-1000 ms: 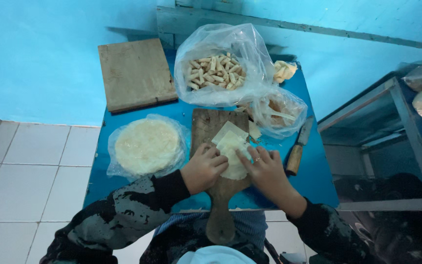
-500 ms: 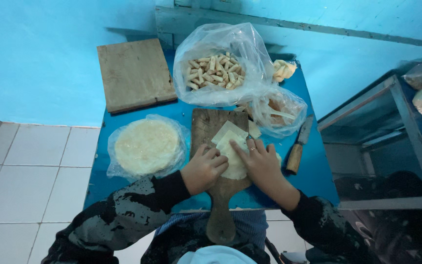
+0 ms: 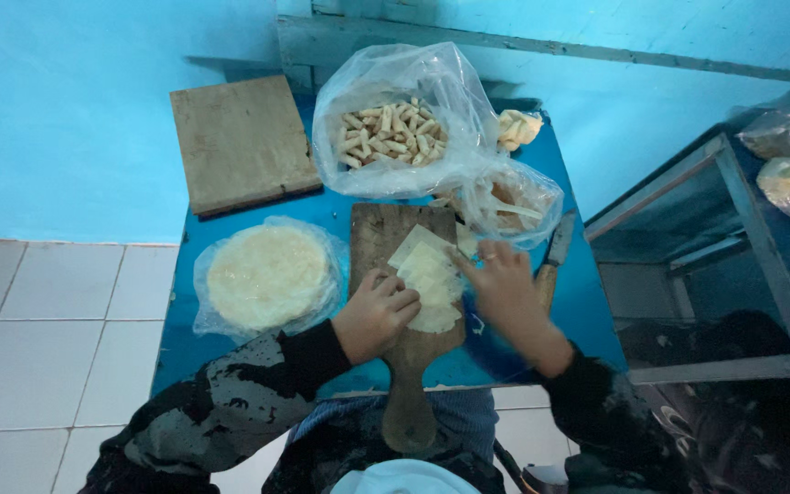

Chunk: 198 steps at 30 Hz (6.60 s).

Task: The person pinches small pieces from a large sheet of dough on a wooden board and folds and shapes each piece by hand, placing the shaped pieces aside. They then handle round flat dough discs, peeling and stretching thin pieces of dough over them.

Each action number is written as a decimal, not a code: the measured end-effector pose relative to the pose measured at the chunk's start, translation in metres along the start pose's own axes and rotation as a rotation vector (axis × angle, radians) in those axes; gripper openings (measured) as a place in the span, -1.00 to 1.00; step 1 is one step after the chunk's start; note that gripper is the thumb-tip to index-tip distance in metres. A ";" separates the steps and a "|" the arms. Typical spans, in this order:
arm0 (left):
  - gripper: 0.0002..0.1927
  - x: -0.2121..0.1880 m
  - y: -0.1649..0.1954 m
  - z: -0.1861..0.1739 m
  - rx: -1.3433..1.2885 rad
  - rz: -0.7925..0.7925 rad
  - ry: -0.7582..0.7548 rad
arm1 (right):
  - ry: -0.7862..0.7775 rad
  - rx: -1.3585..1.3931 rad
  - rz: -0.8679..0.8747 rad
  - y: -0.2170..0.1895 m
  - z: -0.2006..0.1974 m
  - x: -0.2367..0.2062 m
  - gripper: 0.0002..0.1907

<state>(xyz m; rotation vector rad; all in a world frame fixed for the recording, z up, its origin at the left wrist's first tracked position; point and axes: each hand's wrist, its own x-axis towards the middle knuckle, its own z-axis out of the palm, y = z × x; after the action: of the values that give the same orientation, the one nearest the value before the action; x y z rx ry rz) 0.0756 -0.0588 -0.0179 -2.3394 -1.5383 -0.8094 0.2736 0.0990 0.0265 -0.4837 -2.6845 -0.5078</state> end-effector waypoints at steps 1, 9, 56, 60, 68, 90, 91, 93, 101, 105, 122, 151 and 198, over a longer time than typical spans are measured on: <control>-0.73 0.000 0.000 0.000 -0.009 0.002 -0.007 | 0.030 0.018 0.024 0.009 -0.005 -0.005 -0.45; -0.72 0.000 0.001 -0.001 0.023 0.017 -0.020 | -0.200 0.079 0.147 0.022 -0.023 -0.057 -0.42; -0.73 0.001 0.004 -0.001 0.065 0.027 -0.010 | -0.184 0.025 0.144 0.025 0.000 -0.054 -0.42; -0.73 0.001 0.004 -0.001 0.025 0.024 0.006 | -0.116 0.034 0.116 0.022 0.008 -0.050 -0.55; -0.73 0.002 0.004 -0.004 0.046 0.035 0.001 | -0.106 0.569 0.105 0.019 0.003 -0.017 -0.51; -0.70 0.000 0.005 0.000 0.085 0.031 -0.037 | -0.052 0.188 -0.122 0.001 0.029 0.041 -0.13; -0.70 0.000 0.005 0.001 0.081 0.034 -0.025 | -0.075 0.251 -0.124 0.004 0.034 0.044 -0.15; -0.70 0.000 0.005 0.002 0.075 0.039 -0.003 | -0.125 0.428 -0.114 0.012 0.043 0.048 -0.19; -0.70 0.000 0.005 0.003 0.087 0.035 -0.043 | -0.159 0.546 0.032 0.021 0.045 0.050 -0.29; -0.74 0.000 0.006 0.004 0.081 0.009 -0.065 | -0.008 0.165 -0.089 0.006 0.040 0.047 -0.26; -0.76 0.000 0.007 0.001 0.145 0.037 -0.057 | -0.148 0.228 0.018 0.008 0.029 0.012 -0.17; -0.71 -0.001 0.002 -0.001 0.059 0.060 0.011 | 0.062 0.560 0.416 0.094 0.020 0.048 -0.55; -0.73 0.003 0.000 -0.021 -0.321 -0.253 -0.105 | 0.405 1.096 0.411 -0.016 0.022 -0.073 -0.62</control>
<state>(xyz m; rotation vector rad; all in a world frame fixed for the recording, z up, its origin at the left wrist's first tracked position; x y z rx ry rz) 0.0701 -0.0664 0.0012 -2.4703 -1.9014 -1.0784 0.3247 0.0749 -0.0264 -0.4816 -1.9753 0.8512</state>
